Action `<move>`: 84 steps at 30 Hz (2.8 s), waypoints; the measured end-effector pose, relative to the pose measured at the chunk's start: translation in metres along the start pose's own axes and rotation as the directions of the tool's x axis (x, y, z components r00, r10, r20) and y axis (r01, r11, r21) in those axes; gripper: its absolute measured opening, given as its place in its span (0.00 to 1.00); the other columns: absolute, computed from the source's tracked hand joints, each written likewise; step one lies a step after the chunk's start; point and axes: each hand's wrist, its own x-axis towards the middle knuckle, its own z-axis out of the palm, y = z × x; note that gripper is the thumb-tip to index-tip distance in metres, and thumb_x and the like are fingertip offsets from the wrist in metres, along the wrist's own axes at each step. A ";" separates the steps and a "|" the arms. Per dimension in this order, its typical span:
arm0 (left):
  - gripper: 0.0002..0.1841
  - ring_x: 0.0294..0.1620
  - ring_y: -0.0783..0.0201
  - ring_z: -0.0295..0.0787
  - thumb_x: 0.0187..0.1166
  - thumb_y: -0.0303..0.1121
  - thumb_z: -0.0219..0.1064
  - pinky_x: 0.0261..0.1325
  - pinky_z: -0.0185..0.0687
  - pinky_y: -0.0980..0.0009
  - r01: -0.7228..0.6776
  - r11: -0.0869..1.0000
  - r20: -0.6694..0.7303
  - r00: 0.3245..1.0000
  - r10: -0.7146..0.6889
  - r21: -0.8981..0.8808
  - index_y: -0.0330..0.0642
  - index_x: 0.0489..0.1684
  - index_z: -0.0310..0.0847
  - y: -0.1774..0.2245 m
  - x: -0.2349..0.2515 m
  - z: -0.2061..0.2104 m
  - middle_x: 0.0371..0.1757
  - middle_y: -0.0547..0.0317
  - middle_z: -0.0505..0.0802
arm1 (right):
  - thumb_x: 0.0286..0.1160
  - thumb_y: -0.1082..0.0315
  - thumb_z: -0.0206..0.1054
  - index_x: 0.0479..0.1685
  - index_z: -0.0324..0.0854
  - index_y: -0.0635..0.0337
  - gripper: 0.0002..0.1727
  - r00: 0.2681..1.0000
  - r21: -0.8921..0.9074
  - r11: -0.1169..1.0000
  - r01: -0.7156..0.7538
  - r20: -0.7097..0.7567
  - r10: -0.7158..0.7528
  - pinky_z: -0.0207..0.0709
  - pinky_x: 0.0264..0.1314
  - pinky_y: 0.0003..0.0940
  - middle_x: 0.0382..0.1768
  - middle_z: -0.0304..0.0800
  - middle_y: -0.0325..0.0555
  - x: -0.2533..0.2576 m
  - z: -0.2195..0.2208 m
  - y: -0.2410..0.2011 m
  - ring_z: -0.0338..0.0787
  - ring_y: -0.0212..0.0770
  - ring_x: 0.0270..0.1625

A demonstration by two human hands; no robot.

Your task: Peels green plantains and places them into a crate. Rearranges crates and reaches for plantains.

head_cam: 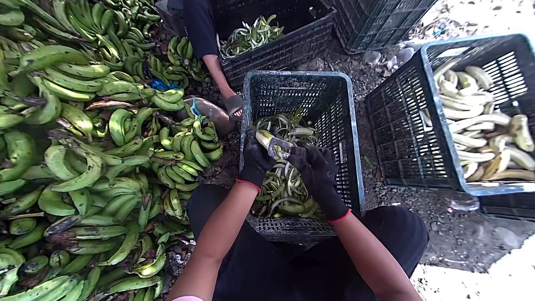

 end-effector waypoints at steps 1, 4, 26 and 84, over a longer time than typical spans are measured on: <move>0.28 0.42 0.71 0.86 0.90 0.63 0.38 0.44 0.85 0.70 0.010 0.995 -0.018 1.000 -0.008 0.097 0.55 0.62 0.76 0.000 -0.003 0.001 0.46 0.64 0.88 | 0.77 0.25 0.45 0.73 0.84 0.44 0.42 0.999 -0.001 1.000 -0.006 0.054 0.006 0.72 0.61 0.71 0.62 0.88 0.61 0.003 -0.004 0.000 0.83 0.68 0.65; 0.26 0.28 0.72 0.84 0.89 0.63 0.42 0.29 0.83 0.74 0.070 0.987 -0.027 0.997 -0.067 0.143 0.54 0.53 0.78 -0.004 0.001 0.001 0.34 0.65 0.87 | 0.72 0.18 0.38 0.71 0.85 0.41 0.49 0.994 -0.051 0.994 0.093 0.064 -0.089 0.73 0.57 0.68 0.59 0.88 0.59 0.010 -0.011 0.006 0.84 0.66 0.62; 0.21 0.55 0.77 0.83 0.93 0.35 0.39 0.62 0.82 0.74 -0.226 0.889 0.308 0.946 0.102 0.399 0.38 0.77 0.65 -0.010 0.012 0.008 0.57 0.62 0.85 | 0.75 0.21 0.43 0.68 0.83 0.43 0.43 0.981 0.008 0.991 -0.135 0.144 0.132 0.75 0.49 0.70 0.55 0.86 0.60 0.003 -0.029 0.009 0.84 0.65 0.58; 0.29 0.28 0.66 0.89 0.93 0.48 0.33 0.33 0.90 0.71 0.037 0.989 0.320 0.944 -0.082 0.145 0.38 0.60 0.78 0.023 0.017 -0.005 0.34 0.56 0.91 | 0.70 0.20 0.44 0.70 0.85 0.48 0.48 0.910 0.064 0.959 0.275 0.304 -0.282 0.74 0.58 0.70 0.60 0.88 0.60 0.015 -0.037 0.034 0.85 0.64 0.63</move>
